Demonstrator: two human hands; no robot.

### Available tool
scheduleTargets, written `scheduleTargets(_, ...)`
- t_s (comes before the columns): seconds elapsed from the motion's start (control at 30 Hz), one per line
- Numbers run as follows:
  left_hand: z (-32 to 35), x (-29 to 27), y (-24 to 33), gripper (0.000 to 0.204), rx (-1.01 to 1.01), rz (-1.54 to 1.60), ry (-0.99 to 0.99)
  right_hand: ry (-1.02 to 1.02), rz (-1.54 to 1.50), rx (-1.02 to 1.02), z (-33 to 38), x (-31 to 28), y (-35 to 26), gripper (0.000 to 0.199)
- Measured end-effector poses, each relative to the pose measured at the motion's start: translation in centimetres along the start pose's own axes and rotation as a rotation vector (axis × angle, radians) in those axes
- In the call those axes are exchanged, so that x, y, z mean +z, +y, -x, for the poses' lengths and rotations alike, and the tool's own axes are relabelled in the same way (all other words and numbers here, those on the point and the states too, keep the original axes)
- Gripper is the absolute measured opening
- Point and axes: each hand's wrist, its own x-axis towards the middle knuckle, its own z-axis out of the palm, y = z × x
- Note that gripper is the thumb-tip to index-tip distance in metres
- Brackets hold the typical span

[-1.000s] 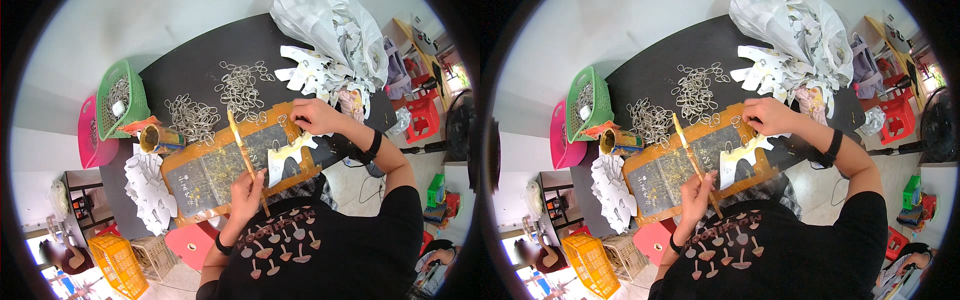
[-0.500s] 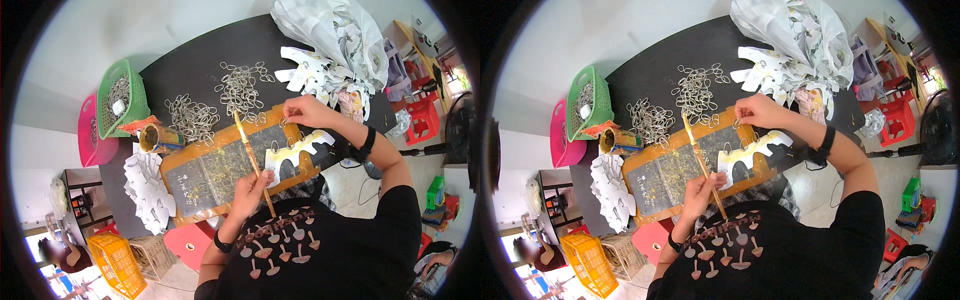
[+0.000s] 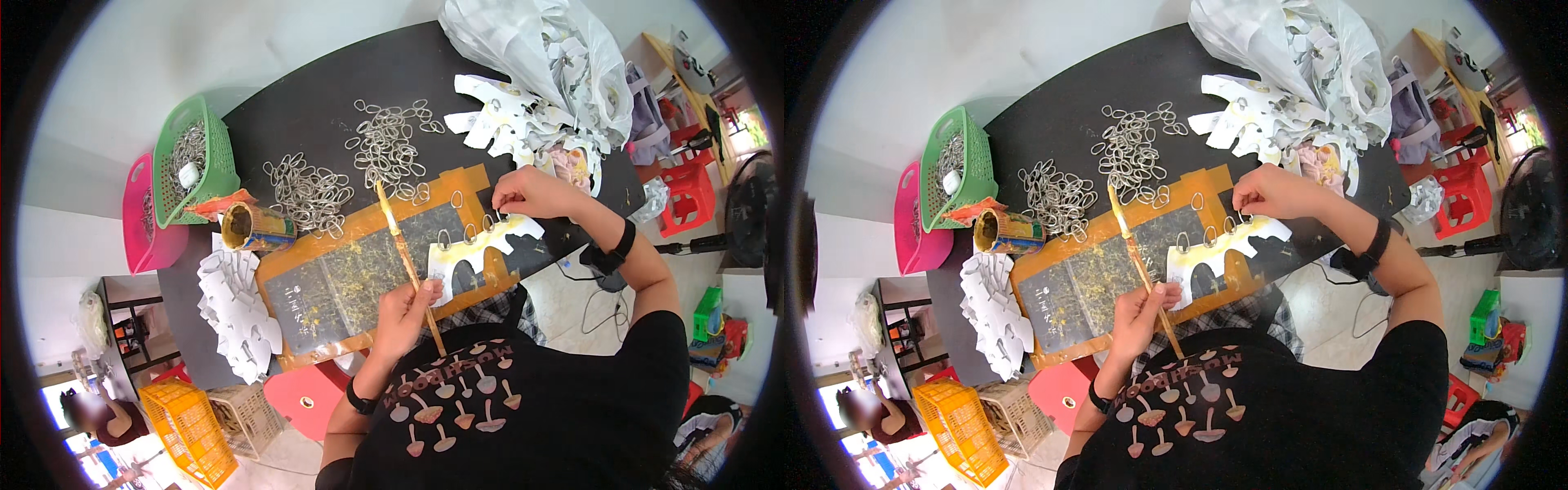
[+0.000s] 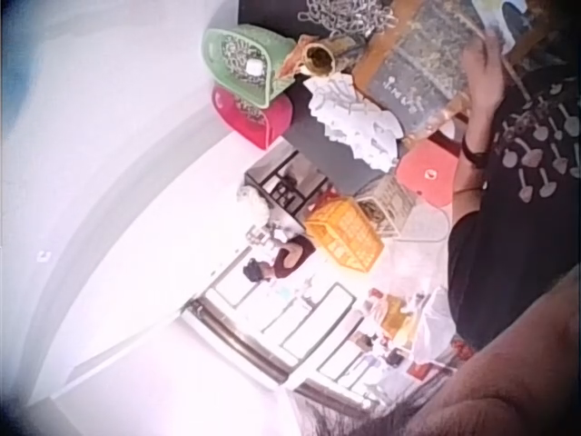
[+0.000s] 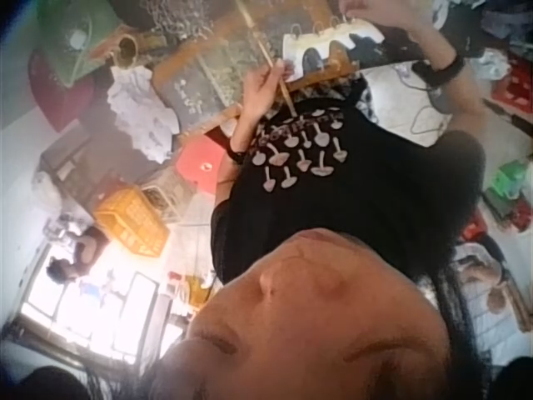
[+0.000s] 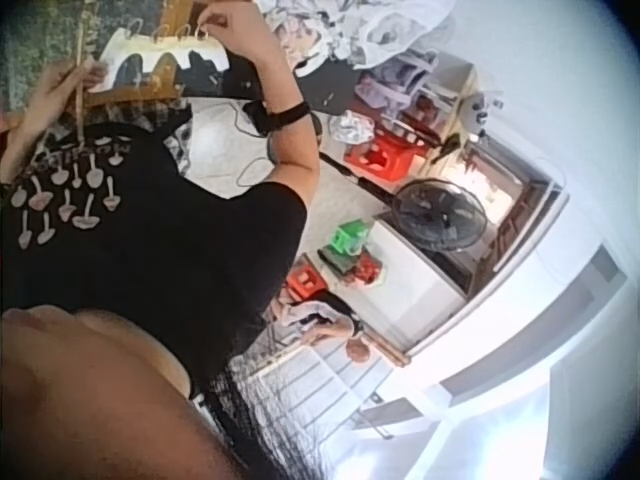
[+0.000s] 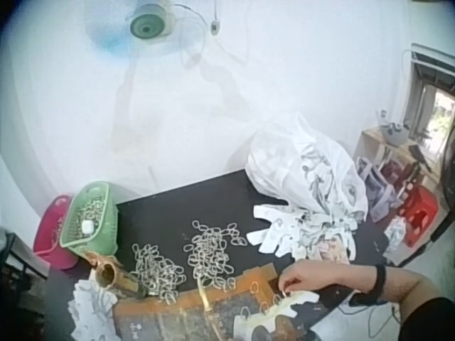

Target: Applying glue to the edges and surfaces of white shoe components using a brush on a workbench.

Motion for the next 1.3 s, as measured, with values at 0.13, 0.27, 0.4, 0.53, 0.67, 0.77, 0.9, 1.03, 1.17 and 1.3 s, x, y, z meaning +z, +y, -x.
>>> scheduleTargets(0.13, 0.1, 0.1, -0.1, 0.039, 0.017, -0.039, 0.004, 0.129, 0.267, -0.226, 0.6, 1.0, -0.5, 0.007)
scheduleTargets(0.27, 0.2, 0.2, 0.2, 0.038, 0.020, -0.073, 0.014, 0.129, 0.310, -0.139, 1.2, 1.4, -0.6, 0.009)
scheduleTargets(0.4, 0.7, 0.5, 0.7, 0.037, 0.057, -0.005, 0.055, 0.162, 0.332, -0.251, 1.6, 1.5, -0.1, 0.009)
scheduleTargets(0.53, 0.9, -0.3, 2.1, 0.038, 0.010, 0.115, 0.144, 0.225, 0.338, -0.207, 1.7, 1.8, -1.3, 0.017)
scheduleTargets(0.67, -0.1, -1.2, 3.1, 0.040, -0.038, -0.023, 0.151, 0.194, 0.418, -0.169, 1.3, 2.6, -1.8, 0.023)
scheduleTargets(0.77, -0.6, -1.1, 2.7, 0.039, 0.023, -0.046, 0.156, 0.153, 0.426, -0.166, 1.0, 2.7, -1.3, 0.026)
scheduleTargets(0.9, -0.9, -1.1, 1.0, 0.036, 0.054, -0.098, 0.117, 0.148, 0.400, -0.205, 1.0, 2.6, -1.9, 0.021)
scheduleTargets(1.03, -0.8, -0.6, 1.7, 0.039, 0.019, -0.018, 0.145, 0.239, 0.408, -0.311, 1.0, 2.4, -1.6, 0.015)
scheduleTargets(1.17, -0.9, -1.1, 2.1, 0.041, 0.027, 0.003, 0.161, 0.351, 0.466, -0.296, 1.1, 2.1, -2.3, 0.013)
scheduleTargets(1.3, -0.9, -1.8, 2.7, 0.042, -0.006, 0.031, 0.178, 0.395, 0.454, -0.106, 2.1, 1.5, -2.3, 0.017)
